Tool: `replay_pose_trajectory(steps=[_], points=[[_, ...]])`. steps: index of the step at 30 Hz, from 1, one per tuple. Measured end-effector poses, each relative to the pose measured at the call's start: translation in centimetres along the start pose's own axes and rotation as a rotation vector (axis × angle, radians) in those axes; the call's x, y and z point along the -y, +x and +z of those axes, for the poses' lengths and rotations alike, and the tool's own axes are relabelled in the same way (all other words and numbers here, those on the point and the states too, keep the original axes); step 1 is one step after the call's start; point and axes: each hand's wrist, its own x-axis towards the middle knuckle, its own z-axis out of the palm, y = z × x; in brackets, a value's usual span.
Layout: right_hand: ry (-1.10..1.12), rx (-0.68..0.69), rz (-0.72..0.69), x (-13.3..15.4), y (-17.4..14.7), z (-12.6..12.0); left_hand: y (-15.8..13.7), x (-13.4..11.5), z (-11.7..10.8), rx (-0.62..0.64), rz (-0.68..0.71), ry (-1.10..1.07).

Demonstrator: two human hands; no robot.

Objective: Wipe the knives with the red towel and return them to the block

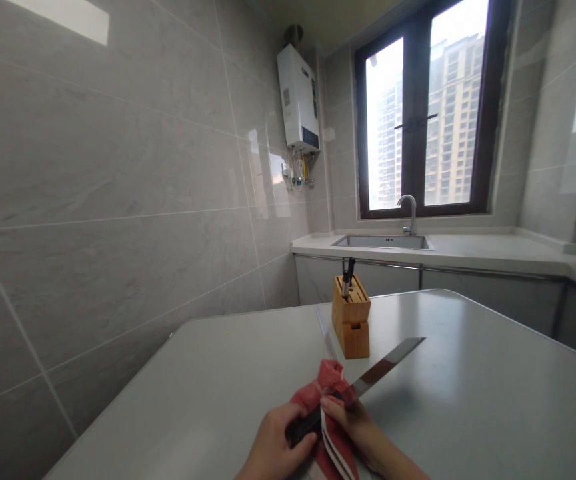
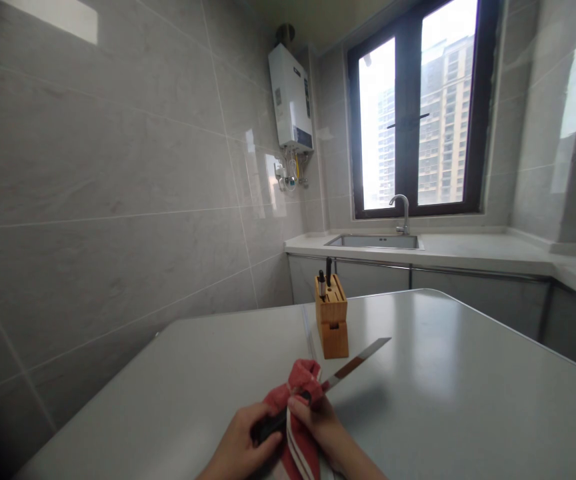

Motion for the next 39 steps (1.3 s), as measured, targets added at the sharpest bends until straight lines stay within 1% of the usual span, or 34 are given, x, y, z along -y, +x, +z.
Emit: replay_pose_trajectory(steps=[20,28,37,39], points=[[0.018,-0.012,0.019,-0.32,0.17,-0.04,-0.07,0.15,0.08,0.004,0.016,0.002],[0.040,0.012,0.032,-0.45,0.16,-0.15,0.06,-0.08,-0.11,0.004,0.005,-0.008],[0.006,0.016,0.017,-0.04,0.00,-0.11,-0.06,-0.08,-0.11,0.003,0.007,-0.004],[-0.009,0.019,-0.013,-0.24,0.03,-0.18,-0.05,-0.14,-0.14,-0.003,0.005,-0.001]])
